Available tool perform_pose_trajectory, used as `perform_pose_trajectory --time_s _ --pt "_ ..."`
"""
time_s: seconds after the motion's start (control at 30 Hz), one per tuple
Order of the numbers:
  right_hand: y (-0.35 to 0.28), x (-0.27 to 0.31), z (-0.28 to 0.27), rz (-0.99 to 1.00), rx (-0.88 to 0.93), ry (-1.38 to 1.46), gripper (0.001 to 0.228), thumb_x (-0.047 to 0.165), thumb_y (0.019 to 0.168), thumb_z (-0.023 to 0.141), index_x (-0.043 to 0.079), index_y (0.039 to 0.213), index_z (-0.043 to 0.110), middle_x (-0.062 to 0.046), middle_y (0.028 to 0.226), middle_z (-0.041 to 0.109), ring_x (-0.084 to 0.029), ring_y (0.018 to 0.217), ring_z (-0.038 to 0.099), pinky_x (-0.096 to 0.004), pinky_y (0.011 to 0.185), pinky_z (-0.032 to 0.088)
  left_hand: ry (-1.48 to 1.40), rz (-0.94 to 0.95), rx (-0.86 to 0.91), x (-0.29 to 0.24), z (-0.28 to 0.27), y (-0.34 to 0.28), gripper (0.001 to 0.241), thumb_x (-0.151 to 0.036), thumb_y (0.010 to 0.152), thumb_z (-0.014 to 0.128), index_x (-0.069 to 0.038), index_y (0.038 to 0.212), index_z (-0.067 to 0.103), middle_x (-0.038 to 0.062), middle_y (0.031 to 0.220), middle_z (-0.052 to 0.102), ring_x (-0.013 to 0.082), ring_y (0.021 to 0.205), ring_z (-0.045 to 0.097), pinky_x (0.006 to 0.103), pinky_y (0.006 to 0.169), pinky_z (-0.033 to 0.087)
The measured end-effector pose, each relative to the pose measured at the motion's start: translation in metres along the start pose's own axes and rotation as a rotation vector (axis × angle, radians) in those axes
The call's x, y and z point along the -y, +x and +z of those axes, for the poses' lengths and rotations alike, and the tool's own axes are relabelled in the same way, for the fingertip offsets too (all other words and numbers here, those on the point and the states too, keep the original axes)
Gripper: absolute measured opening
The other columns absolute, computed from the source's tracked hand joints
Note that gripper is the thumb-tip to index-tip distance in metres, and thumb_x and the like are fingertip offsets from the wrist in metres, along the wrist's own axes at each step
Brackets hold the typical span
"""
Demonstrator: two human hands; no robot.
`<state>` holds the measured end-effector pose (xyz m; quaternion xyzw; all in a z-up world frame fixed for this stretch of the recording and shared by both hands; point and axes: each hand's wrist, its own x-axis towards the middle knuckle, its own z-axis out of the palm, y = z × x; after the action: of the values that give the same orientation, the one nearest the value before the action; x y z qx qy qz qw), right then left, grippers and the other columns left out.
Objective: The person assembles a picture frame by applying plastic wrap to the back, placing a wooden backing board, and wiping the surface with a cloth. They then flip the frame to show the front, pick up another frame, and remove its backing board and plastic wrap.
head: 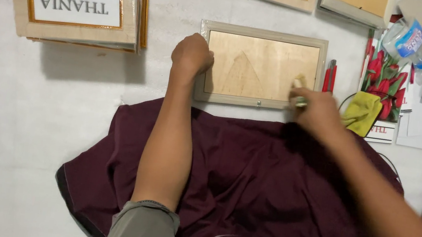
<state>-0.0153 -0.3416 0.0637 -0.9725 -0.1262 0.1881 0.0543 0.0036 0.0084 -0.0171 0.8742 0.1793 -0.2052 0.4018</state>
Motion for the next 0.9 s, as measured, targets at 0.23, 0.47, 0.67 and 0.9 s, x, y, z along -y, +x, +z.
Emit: perform_pose_trajectory --time_s 0.23,0.47,0.67,0.9 --pt "-0.01 0.149 0.037 -0.276 -0.04 0.356 0.044 0.013 0.072 0.073 0.027 0.113 0.074 -0.009 0.093 0.079 -0.041 0.091 0.074 -0.05 0.081 0.06 -0.01 -0.001 -0.021 0.0 -0.011 -0.006 0.05 -0.021 0.096 0.067 0.013 0.13 0.058 0.031 0.111 0.07 0.0494 0.111 0.068 0.0645 0.089 0.056" --pt "0.069 0.172 0.034 -0.223 -0.358 0.881 0.021 0.018 0.084 0.068 0.017 0.1 0.081 -0.008 0.07 0.073 -0.018 0.07 0.072 -0.033 0.07 0.057 -0.009 -0.073 -0.017 0.002 -0.013 -0.002 0.049 -0.021 0.097 0.061 0.01 0.134 0.054 0.027 0.116 0.068 0.0478 0.116 0.066 0.0656 0.094 0.053" --pt "0.064 0.185 -0.01 -0.307 -0.463 0.91 0.023 0.011 0.087 0.066 0.012 0.105 0.081 -0.009 0.072 0.073 -0.013 0.069 0.07 -0.031 0.069 0.056 0.011 -0.072 0.021 0.0 -0.011 0.003 0.049 -0.021 0.097 0.062 0.009 0.134 0.054 0.027 0.118 0.068 0.0485 0.117 0.065 0.0651 0.095 0.052" --pt "0.067 0.114 -0.004 -0.295 -0.336 0.915 0.022 0.012 0.092 0.068 0.007 0.111 0.079 -0.016 0.088 0.072 -0.02 0.084 0.063 -0.036 0.083 0.053 0.004 -0.066 0.005 -0.005 -0.022 -0.013 0.053 -0.028 0.096 0.064 0.008 0.133 0.055 0.028 0.118 0.068 0.0489 0.117 0.065 0.0632 0.095 0.053"
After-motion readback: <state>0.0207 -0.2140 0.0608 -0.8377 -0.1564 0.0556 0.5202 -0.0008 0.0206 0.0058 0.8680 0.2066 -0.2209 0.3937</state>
